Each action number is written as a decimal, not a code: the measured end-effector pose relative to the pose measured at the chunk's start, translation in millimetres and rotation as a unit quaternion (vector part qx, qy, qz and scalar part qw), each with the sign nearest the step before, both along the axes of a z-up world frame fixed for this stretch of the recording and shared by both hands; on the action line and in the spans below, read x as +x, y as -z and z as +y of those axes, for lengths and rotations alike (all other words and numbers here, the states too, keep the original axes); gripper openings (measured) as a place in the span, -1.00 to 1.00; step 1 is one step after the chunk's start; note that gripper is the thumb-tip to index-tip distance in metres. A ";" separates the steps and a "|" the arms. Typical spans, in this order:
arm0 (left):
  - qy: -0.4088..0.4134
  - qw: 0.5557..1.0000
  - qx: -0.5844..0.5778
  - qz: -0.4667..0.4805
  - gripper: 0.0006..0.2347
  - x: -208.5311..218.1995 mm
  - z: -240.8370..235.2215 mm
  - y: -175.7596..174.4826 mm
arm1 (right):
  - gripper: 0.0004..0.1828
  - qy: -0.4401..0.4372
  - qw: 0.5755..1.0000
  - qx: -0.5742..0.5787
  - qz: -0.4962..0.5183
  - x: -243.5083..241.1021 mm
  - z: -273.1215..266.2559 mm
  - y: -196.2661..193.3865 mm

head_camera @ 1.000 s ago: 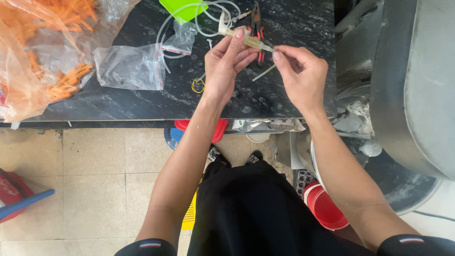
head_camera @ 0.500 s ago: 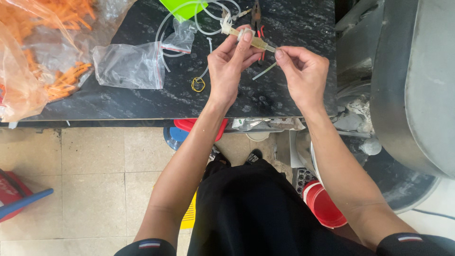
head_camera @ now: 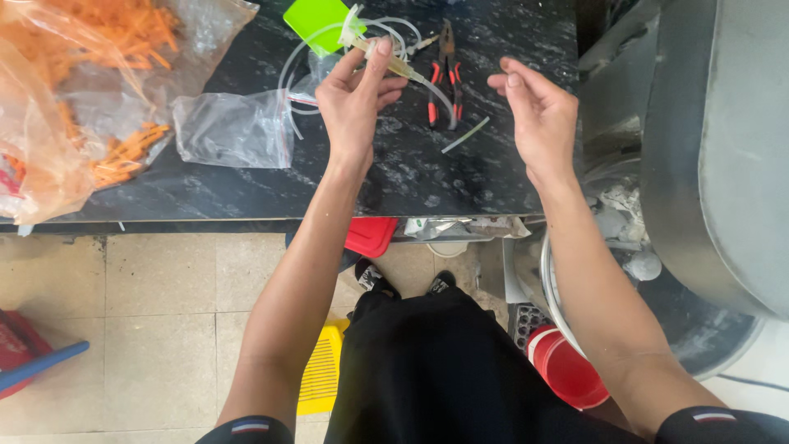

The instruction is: The person retrieves a plastic bag containing a tube and pump from a storage area, then assembles the components on a countertop. They attach the tube to the pump mechanism and move to a sink to fill the pump with liquid from a bottle.

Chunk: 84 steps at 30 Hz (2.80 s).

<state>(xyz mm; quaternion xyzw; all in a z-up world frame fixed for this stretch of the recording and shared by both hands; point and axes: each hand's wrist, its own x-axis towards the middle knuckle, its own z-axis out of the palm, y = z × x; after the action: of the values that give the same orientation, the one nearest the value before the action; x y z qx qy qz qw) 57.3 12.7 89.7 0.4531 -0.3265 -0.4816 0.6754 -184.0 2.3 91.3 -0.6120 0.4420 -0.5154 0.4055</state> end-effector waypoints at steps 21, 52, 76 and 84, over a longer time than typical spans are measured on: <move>-0.168 0.915 0.060 -0.362 -0.53 76.8 16.1 -35.4 | -0.75 -0.223 0.967 -0.039 0.120 166.1 -31.8 -27.2; -0.689 0.718 0.060 -0.076 -0.72 -61.2 688.7 -5.8 | -0.70 -0.882 0.421 0.211 -0.009 290.6 536.3 -21.1; -0.950 0.309 0.007 -0.050 -0.76 -260.7 1189.0 1.1 | -0.66 -0.971 -0.056 0.210 0.097 170.2 1195.4 -20.5; -0.990 0.137 -0.010 -0.042 -0.78 -330.3 1283.8 -8.5 | -0.65 -0.936 -0.227 0.232 0.138 87.0 1355.1 -20.0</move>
<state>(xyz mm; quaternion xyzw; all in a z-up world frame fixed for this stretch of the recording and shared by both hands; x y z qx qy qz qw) -273.0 1296.5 98.2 0.3992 0.3701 0.6246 0.5600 -97.1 1357.4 111.3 0.2519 0.4975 -0.6836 -0.4708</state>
